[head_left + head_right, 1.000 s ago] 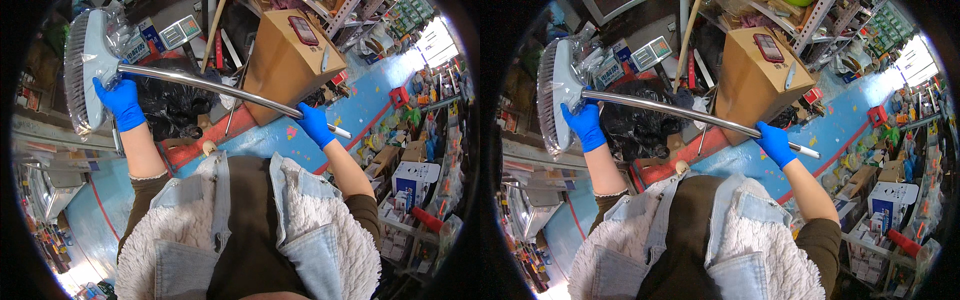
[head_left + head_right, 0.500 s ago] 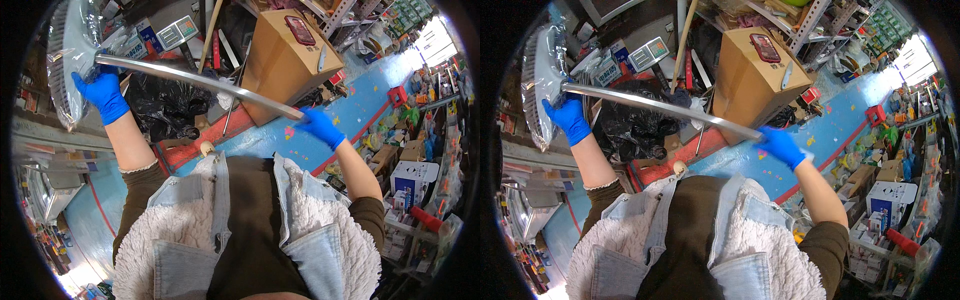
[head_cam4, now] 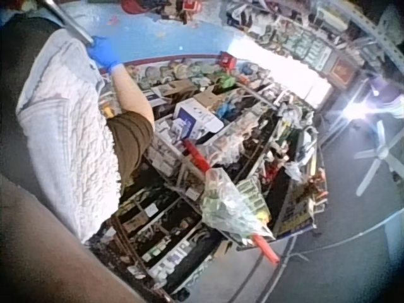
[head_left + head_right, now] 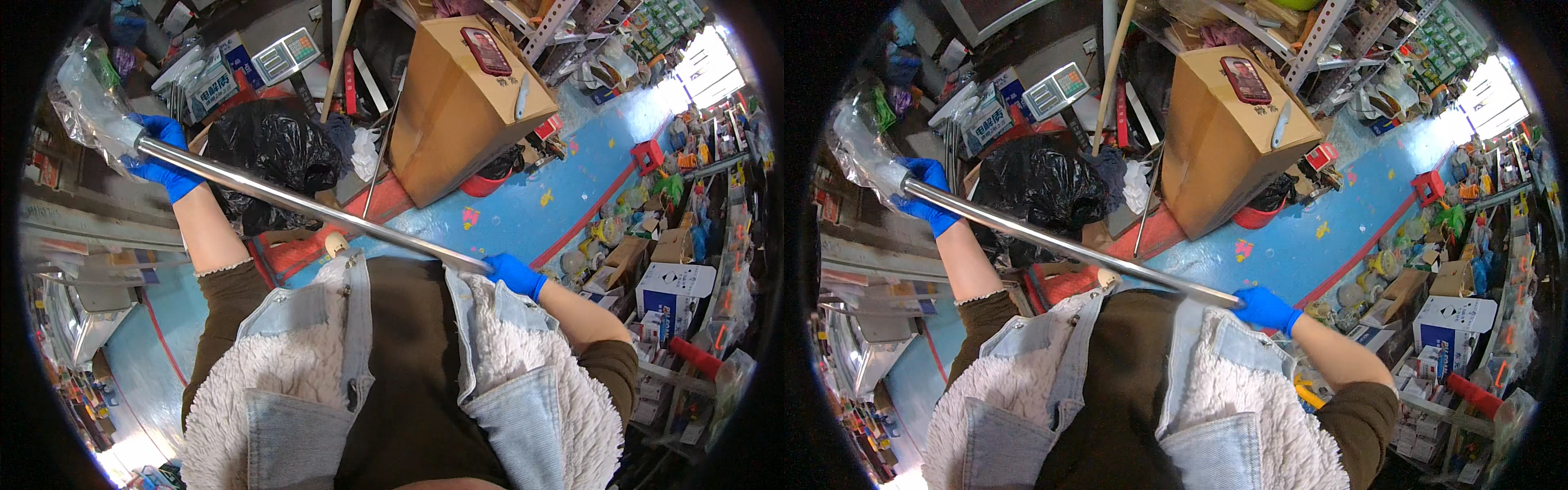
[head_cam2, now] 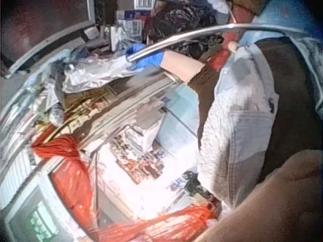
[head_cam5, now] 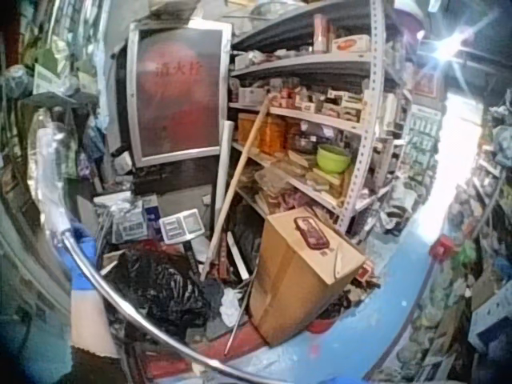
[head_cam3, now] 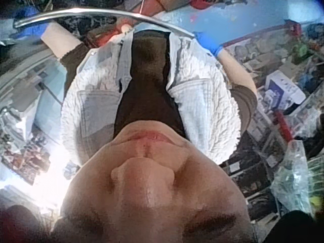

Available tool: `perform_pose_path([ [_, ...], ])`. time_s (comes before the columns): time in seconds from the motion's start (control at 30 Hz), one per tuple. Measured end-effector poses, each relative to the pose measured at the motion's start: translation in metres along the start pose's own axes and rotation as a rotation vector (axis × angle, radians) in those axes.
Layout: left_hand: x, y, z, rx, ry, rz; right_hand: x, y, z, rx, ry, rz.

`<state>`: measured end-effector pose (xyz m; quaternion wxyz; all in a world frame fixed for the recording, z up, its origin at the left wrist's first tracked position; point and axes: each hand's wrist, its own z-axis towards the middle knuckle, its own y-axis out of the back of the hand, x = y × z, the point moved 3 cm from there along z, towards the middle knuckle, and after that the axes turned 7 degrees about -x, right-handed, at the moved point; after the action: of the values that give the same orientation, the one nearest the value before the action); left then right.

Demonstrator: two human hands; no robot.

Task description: The person assembles a broom by inserting metal rods into the broom head and securing them with a plastic connector. They handle the broom head, rods, and connector, then place the assembled broom into a black plastic bag.

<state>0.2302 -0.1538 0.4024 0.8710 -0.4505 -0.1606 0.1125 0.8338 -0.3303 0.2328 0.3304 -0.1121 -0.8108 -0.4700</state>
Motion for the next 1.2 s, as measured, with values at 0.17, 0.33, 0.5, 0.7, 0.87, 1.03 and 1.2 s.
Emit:
perform_pose_path([
  [0.17, -0.023, 0.019, 0.016, -0.389, -0.228, 0.613, -0.004, 0.036, -0.011, -0.221, -0.011, 0.264],
  [0.33, -0.039, 0.034, 0.017, -0.492, -0.168, 0.619, -0.04, 0.066, -0.046, -0.247, -0.318, -0.155],
  [0.5, -0.057, 0.034, 0.026, -0.191, -0.29, 0.831, -0.015, 0.028, -0.066, 0.25, -0.08, 0.156],
  [0.7, -0.069, 0.062, 0.035, -0.62, -0.302, 0.901, -0.019, 0.129, -0.026, -0.748, -0.215, -0.403],
  [0.87, -0.074, 0.051, 0.025, -0.435, -0.504, 0.858, -0.03, 0.063, -0.035, -0.372, -0.188, -0.424],
  [1.03, -0.071, 0.034, 0.024, -0.296, -0.414, 0.704, -0.042, -0.002, -0.057, -0.072, -0.106, 0.027],
  [1.2, -0.027, 0.034, 0.036, 0.009, 0.097, 0.206, -0.058, -0.041, -0.066, 0.016, -0.155, 0.25],
])
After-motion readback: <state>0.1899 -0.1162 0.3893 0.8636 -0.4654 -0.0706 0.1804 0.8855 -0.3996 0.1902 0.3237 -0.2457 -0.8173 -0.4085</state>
